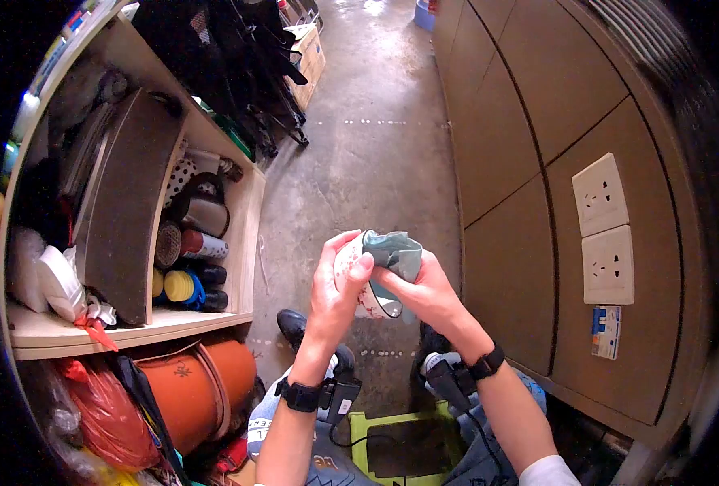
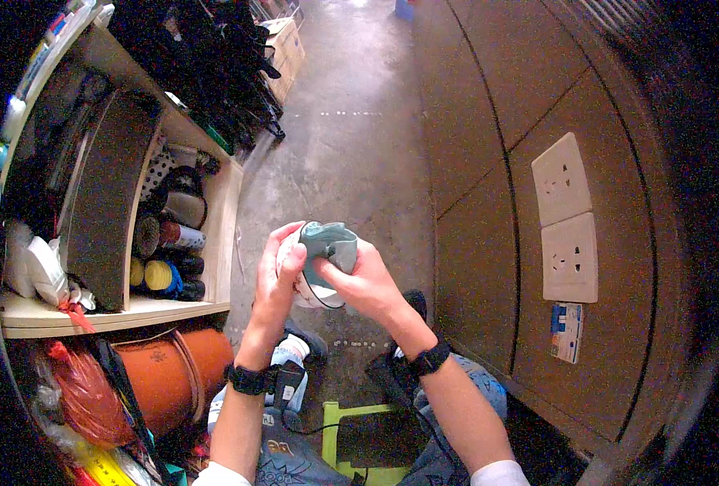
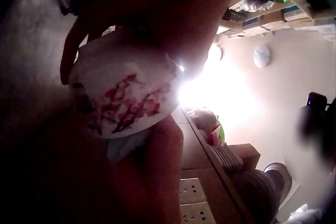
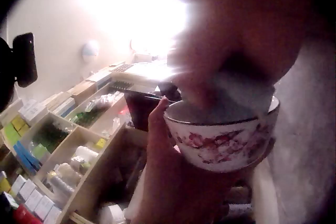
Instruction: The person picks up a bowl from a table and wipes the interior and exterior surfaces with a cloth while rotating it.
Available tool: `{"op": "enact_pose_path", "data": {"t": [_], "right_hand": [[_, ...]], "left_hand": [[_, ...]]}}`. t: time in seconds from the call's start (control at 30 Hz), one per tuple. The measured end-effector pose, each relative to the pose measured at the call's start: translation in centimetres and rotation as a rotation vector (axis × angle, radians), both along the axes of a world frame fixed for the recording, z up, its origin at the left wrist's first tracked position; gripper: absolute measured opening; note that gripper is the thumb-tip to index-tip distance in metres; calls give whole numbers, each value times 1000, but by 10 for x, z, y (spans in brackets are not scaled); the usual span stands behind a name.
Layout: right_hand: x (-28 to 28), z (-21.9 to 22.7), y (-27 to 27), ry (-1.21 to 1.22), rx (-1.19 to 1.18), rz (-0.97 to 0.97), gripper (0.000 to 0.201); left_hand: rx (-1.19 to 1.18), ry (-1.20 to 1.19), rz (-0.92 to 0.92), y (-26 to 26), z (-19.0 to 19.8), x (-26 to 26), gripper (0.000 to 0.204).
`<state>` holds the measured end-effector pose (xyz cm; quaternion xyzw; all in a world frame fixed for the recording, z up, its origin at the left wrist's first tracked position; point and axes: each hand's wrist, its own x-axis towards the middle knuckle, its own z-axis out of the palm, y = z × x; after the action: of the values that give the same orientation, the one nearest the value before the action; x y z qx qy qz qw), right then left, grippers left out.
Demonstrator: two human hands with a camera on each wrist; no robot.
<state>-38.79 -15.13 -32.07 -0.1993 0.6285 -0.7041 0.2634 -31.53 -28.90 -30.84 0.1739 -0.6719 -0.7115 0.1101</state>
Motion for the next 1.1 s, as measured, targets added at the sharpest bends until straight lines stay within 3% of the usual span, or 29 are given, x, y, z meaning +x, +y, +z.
{"op": "enact_pose_path", "data": {"t": [0.27, 0.5, 0.63, 0.73, 1.1], "right_hand": [[2, 7, 0, -18, -42, 120, 31], [-2, 5, 9, -102, 11, 201, 23], [-4, 11, 11, -159, 6, 310, 27], [-1, 17, 4, -184, -133, 205, 32], [-6, 24, 11, -174, -96, 190, 29]], "left_hand": [[27, 42, -40, 2, -3, 1, 57], [98, 20, -35, -1, 2, 3, 56], [110, 18, 28, -3, 2, 3, 54], [140, 26, 71, -6, 1, 3, 55], [246, -26, 108, -8, 10, 3, 70]]}}
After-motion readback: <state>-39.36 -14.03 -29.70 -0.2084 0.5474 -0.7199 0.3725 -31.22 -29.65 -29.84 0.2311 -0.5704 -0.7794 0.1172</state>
